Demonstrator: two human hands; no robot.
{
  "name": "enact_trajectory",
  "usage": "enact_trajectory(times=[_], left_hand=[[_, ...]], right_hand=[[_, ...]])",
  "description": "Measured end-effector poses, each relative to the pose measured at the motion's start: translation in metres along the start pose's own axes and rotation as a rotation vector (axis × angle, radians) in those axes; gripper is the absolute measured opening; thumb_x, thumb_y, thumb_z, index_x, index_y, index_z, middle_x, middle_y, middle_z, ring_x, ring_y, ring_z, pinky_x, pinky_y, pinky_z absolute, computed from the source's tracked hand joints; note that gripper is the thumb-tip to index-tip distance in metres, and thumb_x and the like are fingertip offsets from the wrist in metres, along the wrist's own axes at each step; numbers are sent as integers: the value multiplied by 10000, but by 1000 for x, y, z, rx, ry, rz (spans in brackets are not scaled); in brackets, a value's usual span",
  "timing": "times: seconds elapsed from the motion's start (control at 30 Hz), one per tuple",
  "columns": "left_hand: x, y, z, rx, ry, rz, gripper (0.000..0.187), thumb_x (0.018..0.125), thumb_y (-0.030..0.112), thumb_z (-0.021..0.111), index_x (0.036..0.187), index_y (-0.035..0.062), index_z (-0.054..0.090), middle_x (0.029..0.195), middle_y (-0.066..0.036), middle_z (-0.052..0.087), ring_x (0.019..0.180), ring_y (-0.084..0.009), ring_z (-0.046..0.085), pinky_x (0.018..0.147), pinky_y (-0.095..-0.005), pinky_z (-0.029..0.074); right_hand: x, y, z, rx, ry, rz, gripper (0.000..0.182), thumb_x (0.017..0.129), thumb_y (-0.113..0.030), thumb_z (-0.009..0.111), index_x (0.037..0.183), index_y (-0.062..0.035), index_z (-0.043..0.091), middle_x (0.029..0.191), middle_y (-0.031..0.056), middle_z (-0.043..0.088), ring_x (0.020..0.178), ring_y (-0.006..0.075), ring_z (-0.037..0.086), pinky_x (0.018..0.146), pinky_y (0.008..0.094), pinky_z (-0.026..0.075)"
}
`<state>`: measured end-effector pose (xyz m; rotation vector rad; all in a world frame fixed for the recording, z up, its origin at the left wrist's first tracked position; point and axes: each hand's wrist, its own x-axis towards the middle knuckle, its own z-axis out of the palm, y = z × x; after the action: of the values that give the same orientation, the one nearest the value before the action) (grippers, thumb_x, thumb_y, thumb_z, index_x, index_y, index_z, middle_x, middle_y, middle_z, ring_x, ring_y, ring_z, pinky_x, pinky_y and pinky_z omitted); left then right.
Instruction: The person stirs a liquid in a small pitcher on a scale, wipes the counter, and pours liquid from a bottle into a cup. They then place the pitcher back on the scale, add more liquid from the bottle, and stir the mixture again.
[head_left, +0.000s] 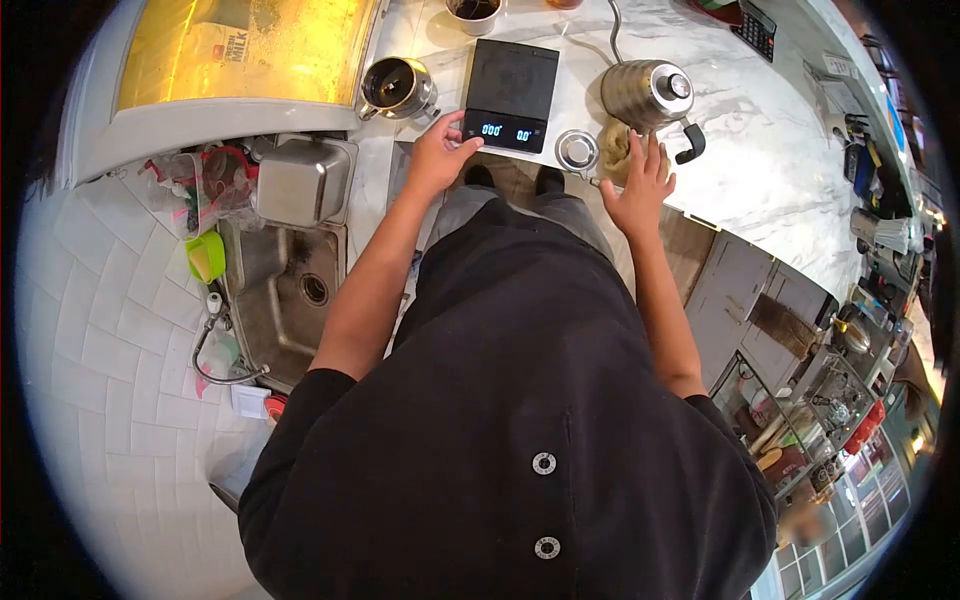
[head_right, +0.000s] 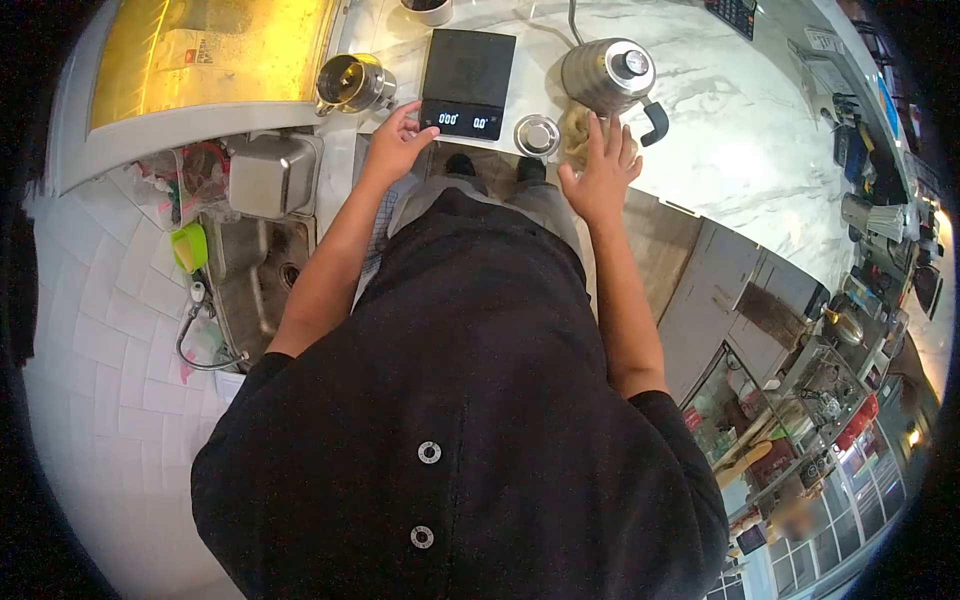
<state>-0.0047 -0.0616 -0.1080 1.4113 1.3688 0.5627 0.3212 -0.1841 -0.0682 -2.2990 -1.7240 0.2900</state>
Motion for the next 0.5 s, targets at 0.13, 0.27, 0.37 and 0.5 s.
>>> enact_trajectory(times=[0.13, 0.27, 0.37, 0.5], left_hand=[[1, 6, 2, 113, 68, -6, 658, 885, 322, 845, 1433, 57, 596, 903, -29, 689, 742, -107, 598, 696, -276, 504], [9, 22, 5, 289, 74, -33, 676, 920, 444, 776, 1445, 67, 578, 885, -83, 696, 777, -202, 650, 738, -350, 528], [18, 25, 12, 427, 124, -47, 691, 962, 534, 682, 1459, 69, 561, 890, -114, 705, 821, -273, 686, 773, -403, 539], [24, 30, 22, 445, 105, -57, 716, 1001, 603, 566, 1460, 54, 527, 938, -180, 721, 915, -368, 714, 827, -467, 539]], right_hand=[[24, -58, -43, 142, 150, -265, 854, 829, -387, 772, 1567, -125, 430, 1579, 182, 443, 1442, 440, 399, 1154, 604, 303], [79, -103, 5, 610, -96, -62, 744, 920, -335, 724, 1537, -31, 439, 1429, 245, 563, 1225, 425, 596, 1055, 486, 453], [114, -116, 29, 838, -247, 327, 691, 959, -320, 690, 1520, 5, 451, 1337, 277, 629, 1132, 396, 666, 996, 437, 505], [138, -90, 87, 773, -216, 379, 608, 977, -297, 660, 1450, 61, 523, 1246, 277, 697, 1121, 353, 695, 956, 392, 522]])
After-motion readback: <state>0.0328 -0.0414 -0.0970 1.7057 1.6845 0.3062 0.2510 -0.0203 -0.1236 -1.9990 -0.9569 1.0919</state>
